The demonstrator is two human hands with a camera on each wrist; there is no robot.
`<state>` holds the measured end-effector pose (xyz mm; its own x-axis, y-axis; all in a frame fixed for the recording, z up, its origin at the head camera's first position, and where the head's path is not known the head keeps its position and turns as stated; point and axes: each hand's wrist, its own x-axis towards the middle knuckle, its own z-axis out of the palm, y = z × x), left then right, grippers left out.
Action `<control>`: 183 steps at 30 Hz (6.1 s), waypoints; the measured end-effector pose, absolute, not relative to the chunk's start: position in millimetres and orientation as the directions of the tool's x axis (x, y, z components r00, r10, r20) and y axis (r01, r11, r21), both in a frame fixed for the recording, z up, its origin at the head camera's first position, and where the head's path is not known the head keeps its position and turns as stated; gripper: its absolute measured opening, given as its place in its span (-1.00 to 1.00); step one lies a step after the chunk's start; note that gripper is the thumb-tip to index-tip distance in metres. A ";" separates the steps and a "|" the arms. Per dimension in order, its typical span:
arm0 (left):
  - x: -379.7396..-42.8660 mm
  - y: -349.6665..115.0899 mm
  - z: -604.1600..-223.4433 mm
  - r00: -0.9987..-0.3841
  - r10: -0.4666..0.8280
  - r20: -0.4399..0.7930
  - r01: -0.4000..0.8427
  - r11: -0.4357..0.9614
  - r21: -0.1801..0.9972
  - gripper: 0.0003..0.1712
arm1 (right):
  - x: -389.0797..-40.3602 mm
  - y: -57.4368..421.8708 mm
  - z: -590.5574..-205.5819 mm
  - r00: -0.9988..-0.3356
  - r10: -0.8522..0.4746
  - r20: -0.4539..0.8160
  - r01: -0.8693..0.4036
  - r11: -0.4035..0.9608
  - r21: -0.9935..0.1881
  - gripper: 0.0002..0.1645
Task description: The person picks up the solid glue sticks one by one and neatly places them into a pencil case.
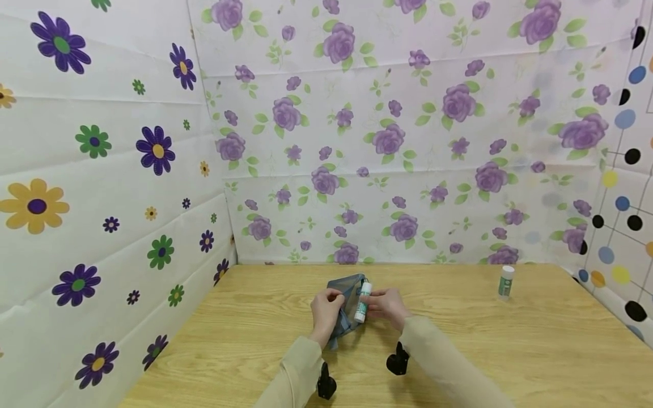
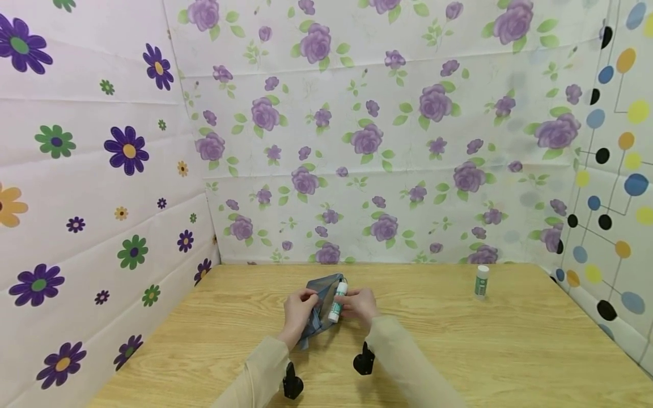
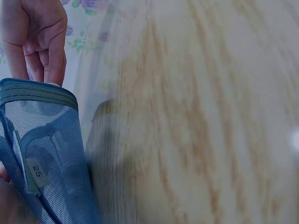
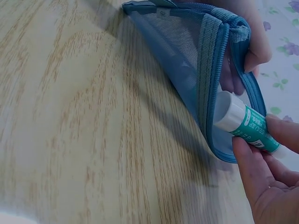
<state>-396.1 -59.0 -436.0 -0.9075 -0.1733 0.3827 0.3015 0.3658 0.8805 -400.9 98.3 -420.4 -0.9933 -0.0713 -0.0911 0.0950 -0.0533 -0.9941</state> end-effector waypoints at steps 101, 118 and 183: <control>-396.0 -57.1 -436.3 -0.913 -0.183 0.364 0.283 0.358 0.890 -0.91 | -397.9 112.4 -407.3 -0.998 0.001 -0.058 0.057 0.171 -0.984 -0.74; -395.1 -57.2 -435.4 -0.913 -0.193 0.360 0.275 0.360 0.891 -0.91 | -392.8 146.0 -411.1 -0.998 0.020 -0.059 0.062 0.191 -0.980 -0.81; -398.5 -58.0 -439.0 -0.911 -0.196 0.363 0.280 0.351 0.893 -0.91 | -361.4 333.2 -408.6 -0.990 0.137 -0.039 0.051 0.084 -0.995 -0.41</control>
<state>-398.5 -58.0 -439.0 -0.9109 -0.1959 0.3630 0.2805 0.3512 0.8933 -361.4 333.2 -408.6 -0.9898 0.1372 -0.0394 0.0514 0.0844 -0.9951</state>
